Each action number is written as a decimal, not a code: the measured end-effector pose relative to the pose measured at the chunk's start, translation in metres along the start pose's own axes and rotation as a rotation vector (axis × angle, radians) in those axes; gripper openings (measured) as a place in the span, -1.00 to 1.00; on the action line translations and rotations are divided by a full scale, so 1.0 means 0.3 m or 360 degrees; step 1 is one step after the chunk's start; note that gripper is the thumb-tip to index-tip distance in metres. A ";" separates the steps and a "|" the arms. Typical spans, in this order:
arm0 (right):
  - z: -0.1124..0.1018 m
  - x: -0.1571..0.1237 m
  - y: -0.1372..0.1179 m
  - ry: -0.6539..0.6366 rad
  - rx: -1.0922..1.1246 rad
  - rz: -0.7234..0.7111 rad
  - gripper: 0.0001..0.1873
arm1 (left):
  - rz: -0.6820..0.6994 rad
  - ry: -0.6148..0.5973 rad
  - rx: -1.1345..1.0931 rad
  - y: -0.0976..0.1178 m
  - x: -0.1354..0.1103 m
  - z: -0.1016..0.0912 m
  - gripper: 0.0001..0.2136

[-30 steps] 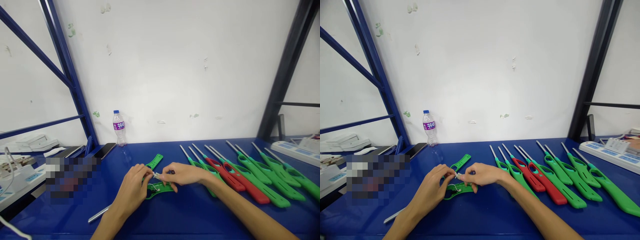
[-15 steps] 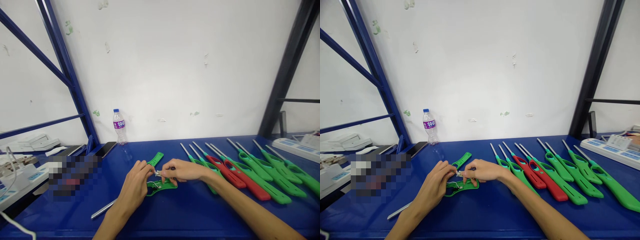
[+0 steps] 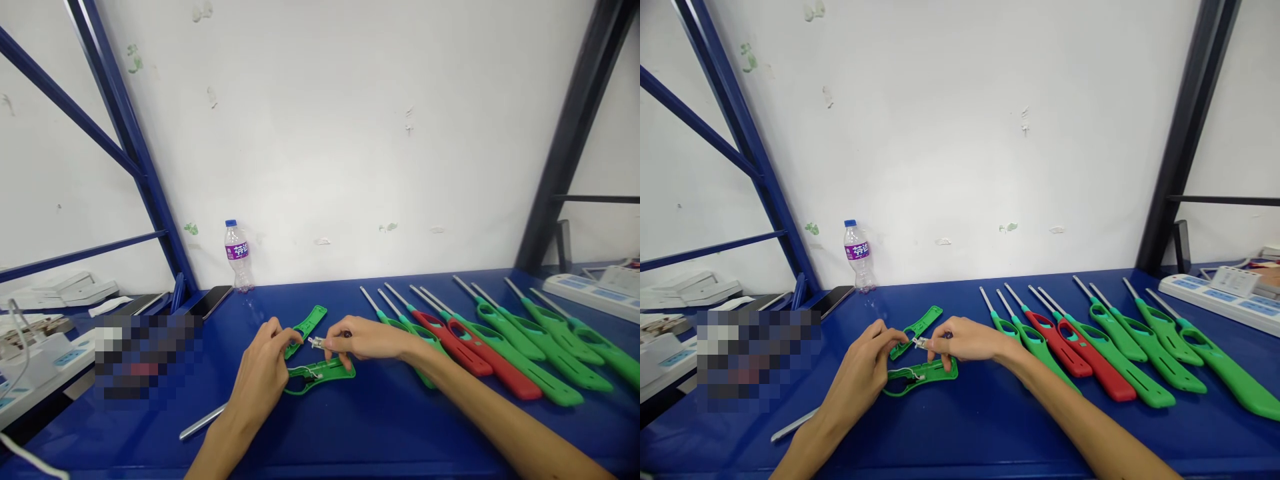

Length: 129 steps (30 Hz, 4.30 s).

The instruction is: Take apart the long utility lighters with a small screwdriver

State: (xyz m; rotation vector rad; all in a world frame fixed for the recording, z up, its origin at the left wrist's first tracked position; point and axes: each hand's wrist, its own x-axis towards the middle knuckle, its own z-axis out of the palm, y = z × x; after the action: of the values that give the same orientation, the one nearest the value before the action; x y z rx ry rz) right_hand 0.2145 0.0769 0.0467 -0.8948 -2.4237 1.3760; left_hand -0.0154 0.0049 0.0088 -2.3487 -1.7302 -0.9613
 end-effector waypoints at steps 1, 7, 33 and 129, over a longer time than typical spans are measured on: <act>0.002 0.002 -0.001 0.0030 -0.0004 -0.0009 -0.52 | -0.0011 0.0003 -0.0014 0.001 0.000 0.001 -0.64; 0.005 0.005 -0.009 0.0184 -0.0044 -0.0078 -0.45 | 0.0037 0.0008 -0.0069 0.007 -0.003 0.014 -0.71; 0.005 0.020 0.020 0.0317 -0.0064 -0.0220 -0.46 | 0.0276 -0.0030 -0.0092 0.011 0.004 0.012 -0.80; 0.028 0.018 0.025 -0.0154 -0.0341 -0.0095 -0.65 | 0.0275 -0.0596 -0.0006 0.089 -0.032 -0.040 -0.98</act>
State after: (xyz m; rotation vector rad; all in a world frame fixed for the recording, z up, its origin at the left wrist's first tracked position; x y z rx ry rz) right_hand 0.2094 0.0770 0.0353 -0.8116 -2.6873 1.1813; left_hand 0.0012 -0.0177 0.0215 -2.7643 -1.5896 -0.5237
